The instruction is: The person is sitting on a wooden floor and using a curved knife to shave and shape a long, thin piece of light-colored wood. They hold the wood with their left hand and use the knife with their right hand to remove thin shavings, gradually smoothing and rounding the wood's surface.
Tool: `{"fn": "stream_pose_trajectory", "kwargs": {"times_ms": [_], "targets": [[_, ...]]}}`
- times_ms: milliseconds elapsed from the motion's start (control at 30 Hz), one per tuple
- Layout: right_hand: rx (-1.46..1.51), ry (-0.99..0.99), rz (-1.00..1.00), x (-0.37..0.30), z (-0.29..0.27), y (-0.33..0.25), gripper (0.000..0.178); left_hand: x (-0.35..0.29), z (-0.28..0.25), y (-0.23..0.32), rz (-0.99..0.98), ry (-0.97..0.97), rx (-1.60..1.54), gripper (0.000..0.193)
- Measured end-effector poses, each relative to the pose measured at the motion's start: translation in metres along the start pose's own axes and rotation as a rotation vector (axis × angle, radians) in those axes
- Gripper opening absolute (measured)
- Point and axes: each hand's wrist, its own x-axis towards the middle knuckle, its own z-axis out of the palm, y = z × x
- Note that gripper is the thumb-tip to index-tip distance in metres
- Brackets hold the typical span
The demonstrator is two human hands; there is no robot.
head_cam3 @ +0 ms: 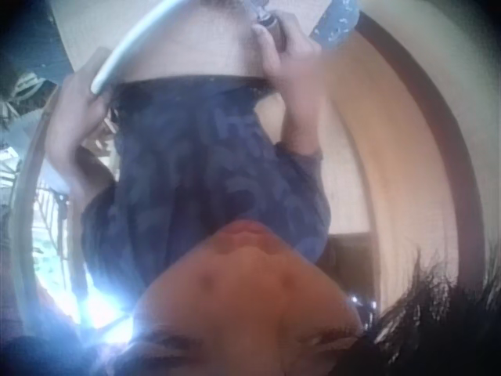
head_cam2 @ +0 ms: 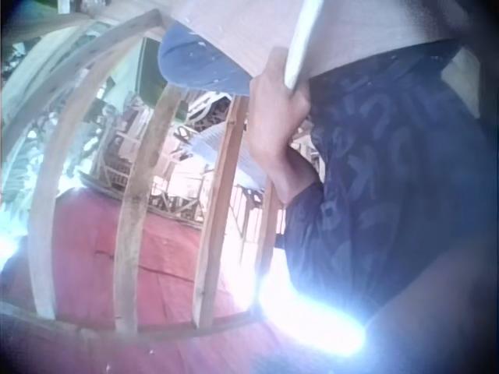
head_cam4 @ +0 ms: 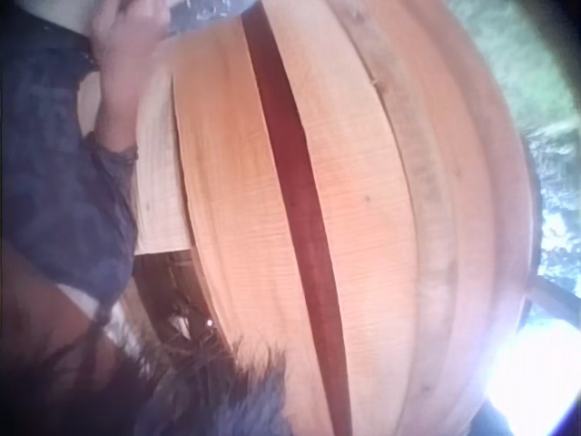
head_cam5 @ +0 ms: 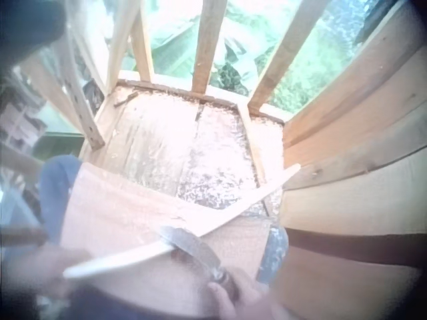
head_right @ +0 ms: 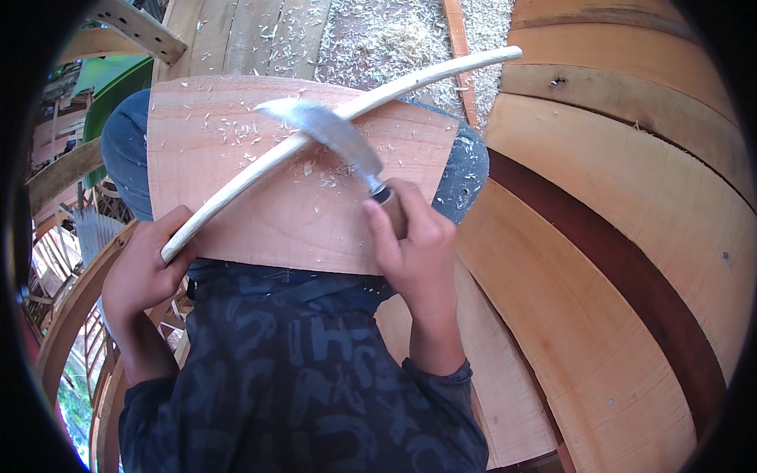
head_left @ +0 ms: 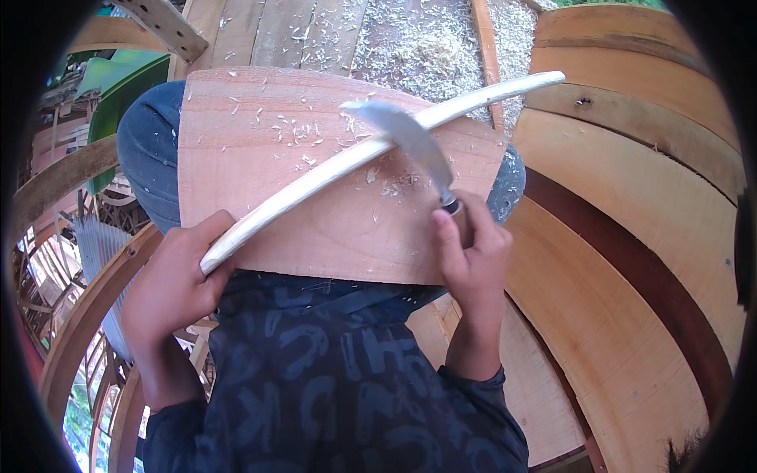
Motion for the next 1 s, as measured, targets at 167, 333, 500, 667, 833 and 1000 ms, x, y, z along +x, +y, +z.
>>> {"fn": "stream_pose_trajectory", "kwargs": {"times_ms": [167,333,500,667,833,1000], "targets": [[-0.05,0.302,0.375,0.011,-0.03,0.015,0.022,0.003,0.0,-0.005,0.069,0.007,0.003,0.017],[0.081,0.079,0.051,-0.004,-0.01,0.017,0.022,0.003,-0.003,-0.002,0.048,-0.005,-0.014,0.015],[0.001,0.163,0.244,0.005,-0.02,0.015,0.025,0.004,-0.003,-0.003,0.058,-0.018,0.008,0.014],[0.047,0.125,0.135,0.008,-0.007,0.026,0.027,0.005,-0.004,-0.008,0.08,-0.044,-0.019,0.013],[-0.083,0.137,0.211,0.001,-0.015,0.014,0.027,0.008,-0.009,-0.005,0.057,-0.079,-0.002,0.014],[0.08,0.122,0.22,-0.003,-0.013,0.025,0.026,0.008,-0.007,-0.007,0.067,-0.073,0.007,0.013]]}}
